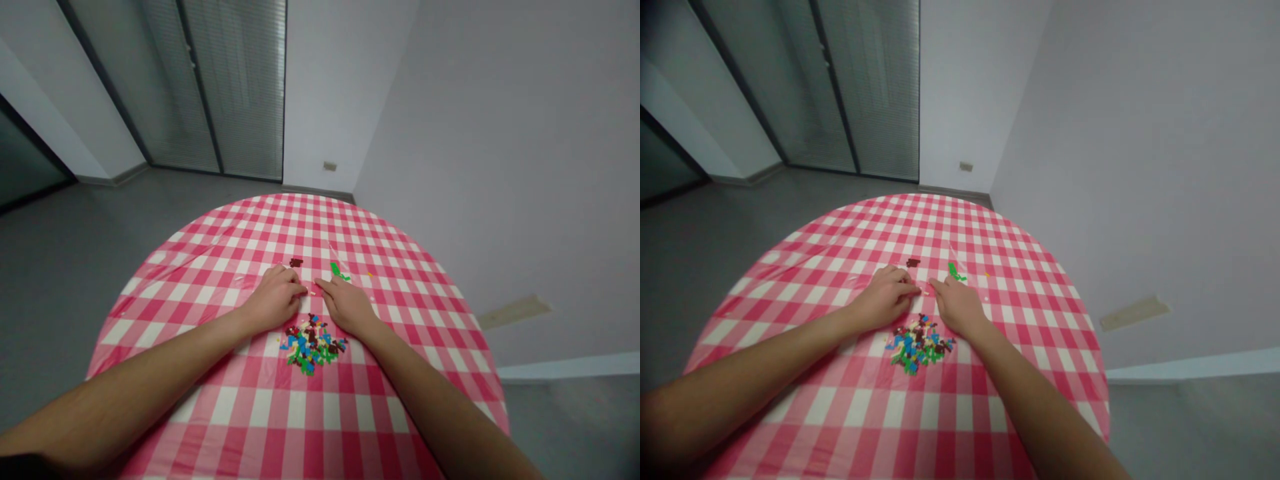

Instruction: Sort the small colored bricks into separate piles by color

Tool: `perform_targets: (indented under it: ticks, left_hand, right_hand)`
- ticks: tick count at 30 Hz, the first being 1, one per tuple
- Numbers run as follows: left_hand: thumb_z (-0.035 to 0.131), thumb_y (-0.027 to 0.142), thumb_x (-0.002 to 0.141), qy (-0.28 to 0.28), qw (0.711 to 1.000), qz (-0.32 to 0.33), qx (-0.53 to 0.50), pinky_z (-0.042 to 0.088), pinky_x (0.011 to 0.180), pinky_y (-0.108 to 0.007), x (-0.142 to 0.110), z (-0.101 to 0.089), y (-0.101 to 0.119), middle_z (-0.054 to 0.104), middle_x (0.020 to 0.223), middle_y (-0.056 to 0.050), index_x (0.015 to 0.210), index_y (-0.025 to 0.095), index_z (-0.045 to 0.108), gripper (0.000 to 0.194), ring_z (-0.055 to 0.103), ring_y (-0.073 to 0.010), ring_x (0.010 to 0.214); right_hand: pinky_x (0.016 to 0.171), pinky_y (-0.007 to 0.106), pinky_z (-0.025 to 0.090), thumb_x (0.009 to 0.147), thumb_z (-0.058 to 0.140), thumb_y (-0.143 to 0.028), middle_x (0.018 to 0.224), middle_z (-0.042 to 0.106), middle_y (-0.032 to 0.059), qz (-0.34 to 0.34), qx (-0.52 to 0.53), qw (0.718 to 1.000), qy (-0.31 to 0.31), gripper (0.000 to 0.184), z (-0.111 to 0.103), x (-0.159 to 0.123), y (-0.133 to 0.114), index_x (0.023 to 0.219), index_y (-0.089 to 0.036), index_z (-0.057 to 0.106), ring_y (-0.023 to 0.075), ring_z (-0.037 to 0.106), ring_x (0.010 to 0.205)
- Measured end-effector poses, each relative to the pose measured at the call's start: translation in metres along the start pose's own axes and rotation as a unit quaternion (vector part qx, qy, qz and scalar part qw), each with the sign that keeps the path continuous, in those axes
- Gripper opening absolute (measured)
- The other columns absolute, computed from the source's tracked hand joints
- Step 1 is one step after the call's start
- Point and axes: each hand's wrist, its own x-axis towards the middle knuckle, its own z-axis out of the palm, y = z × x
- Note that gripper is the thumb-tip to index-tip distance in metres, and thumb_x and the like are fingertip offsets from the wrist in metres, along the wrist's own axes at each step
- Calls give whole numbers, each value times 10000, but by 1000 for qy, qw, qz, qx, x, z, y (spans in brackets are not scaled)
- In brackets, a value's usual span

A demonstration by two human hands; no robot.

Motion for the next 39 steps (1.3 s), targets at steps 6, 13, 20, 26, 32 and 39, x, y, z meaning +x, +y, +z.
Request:
perform_targets:
  ticks: [6, 13, 20, 26, 32, 39]
  left_hand:
    - [534, 121, 839, -4, 1000, 6, -8, 384, 816, -394, 0, 0, 1, 640, 869, -66, 967, 218, 762, 278, 508, -243, 901]
    - [537, 112, 823, -6, 1000, 6, -11, 379, 809, -394, 0, -1, 0, 645, 862, -58, 912, 214, 757, 258, 511, -242, 892]
    - [536, 115, 830, -7, 1000, 5, -11, 379, 801, -389, 0, -2, -1, 645, 860, -62, 944, 223, 760, 273, 513, -240, 894]
    - [529, 119, 845, -14, 1000, 18, -4, 371, 786, -379, -1, -1, 0, 637, 866, -64, 994, 232, 758, 296, 508, -233, 885]
    - [531, 124, 870, -19, 999, 32, 0, 362, 788, -369, -2, -1, -1, 629, 847, -59, 977, 241, 769, 285, 507, -227, 877]
    - [535, 128, 882, -32, 999, 36, 7, 347, 768, -366, -2, -2, -1, 641, 839, -59, 985, 232, 778, 284, 504, -230, 868]
  right_hand:
    - [787, 287, 468, 979, 522, -284, 928, 692, 66, 8, 62, 998, 26, 235, 1, 1, 4, 1020, -205, 740, 193, 635, 902]
    - [830, 317, 487, 998, 443, -225, 1019, 682, 105, 16, 61, 997, 41, 304, 4, 2, 8, 1163, -189, 696, 206, 627, 946]
    - [807, 312, 486, 939, 467, -161, 1040, 655, 105, -27, 54, 998, 24, 345, 4, -7, 12, 1201, -194, 688, 204, 613, 931]
    - [728, 310, 481, 959, 417, -185, 1086, 642, 112, 3, -8, 1000, -6, 449, 2, -1, 5, 1384, -223, 559, 216, 624, 888]
    - [726, 277, 456, 961, 454, -171, 990, 642, 63, -45, 30, 999, 3, 386, 1, -7, 5, 1268, -284, 659, 185, 606, 887]
    - [694, 273, 434, 968, 462, -183, 977, 640, 68, -33, 6, 999, -7, 367, 1, -6, 4, 1253, -279, 673, 188, 590, 882]
